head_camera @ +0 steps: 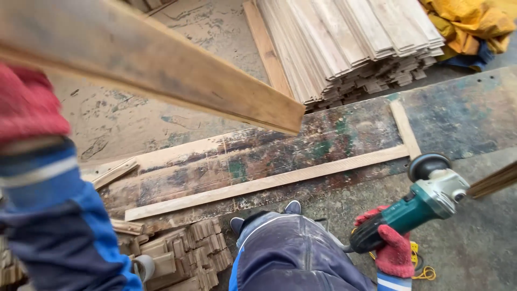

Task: Sanding a piece of wood using an angle grinder with a sanding disc.

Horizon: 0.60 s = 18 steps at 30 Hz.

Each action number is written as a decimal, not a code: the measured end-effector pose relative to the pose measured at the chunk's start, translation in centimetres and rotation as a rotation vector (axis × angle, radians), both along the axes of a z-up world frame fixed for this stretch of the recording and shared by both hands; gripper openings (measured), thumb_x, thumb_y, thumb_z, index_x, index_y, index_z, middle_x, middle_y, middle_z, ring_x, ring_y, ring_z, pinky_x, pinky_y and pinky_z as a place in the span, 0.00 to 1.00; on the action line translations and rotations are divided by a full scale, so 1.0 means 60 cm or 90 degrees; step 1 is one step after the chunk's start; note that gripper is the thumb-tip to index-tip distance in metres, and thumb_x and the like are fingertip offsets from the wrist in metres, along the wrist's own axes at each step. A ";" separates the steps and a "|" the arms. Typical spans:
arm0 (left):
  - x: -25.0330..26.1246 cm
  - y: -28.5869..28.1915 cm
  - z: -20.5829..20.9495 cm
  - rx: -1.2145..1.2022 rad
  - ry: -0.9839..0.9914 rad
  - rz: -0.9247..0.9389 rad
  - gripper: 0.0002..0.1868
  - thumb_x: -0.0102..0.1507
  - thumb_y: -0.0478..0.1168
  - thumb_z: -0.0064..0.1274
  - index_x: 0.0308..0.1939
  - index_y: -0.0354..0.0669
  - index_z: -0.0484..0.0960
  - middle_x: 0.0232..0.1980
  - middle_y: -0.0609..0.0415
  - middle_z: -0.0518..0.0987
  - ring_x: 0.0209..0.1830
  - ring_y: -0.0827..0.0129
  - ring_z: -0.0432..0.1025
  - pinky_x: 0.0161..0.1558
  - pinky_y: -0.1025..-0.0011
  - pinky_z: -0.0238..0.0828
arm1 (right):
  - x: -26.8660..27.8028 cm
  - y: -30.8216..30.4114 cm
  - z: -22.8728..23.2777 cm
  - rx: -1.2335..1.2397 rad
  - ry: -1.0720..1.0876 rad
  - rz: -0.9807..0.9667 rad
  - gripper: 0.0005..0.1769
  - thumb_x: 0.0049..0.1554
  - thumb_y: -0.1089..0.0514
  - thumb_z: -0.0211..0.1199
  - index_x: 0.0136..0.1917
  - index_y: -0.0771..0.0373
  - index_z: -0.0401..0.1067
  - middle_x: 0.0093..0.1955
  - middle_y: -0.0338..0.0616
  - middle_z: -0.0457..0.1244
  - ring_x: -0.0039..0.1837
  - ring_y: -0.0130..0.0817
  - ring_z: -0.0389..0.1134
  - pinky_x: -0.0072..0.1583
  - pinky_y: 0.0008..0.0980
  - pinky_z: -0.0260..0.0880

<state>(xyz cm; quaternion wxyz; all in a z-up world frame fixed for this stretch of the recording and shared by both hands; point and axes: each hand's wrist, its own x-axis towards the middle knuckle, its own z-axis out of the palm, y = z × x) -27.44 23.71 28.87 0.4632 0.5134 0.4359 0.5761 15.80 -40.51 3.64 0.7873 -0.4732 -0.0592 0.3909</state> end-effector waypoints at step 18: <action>0.150 -0.422 -0.417 -0.652 -0.356 0.301 0.19 0.58 0.53 0.71 0.43 0.56 0.77 0.28 0.69 0.69 0.18 0.83 0.58 0.20 0.89 0.60 | -0.020 -0.072 -0.017 0.025 0.050 -0.025 0.38 0.45 0.62 0.67 0.68 0.69 0.63 0.52 0.62 0.68 0.51 0.62 0.72 0.54 0.55 0.73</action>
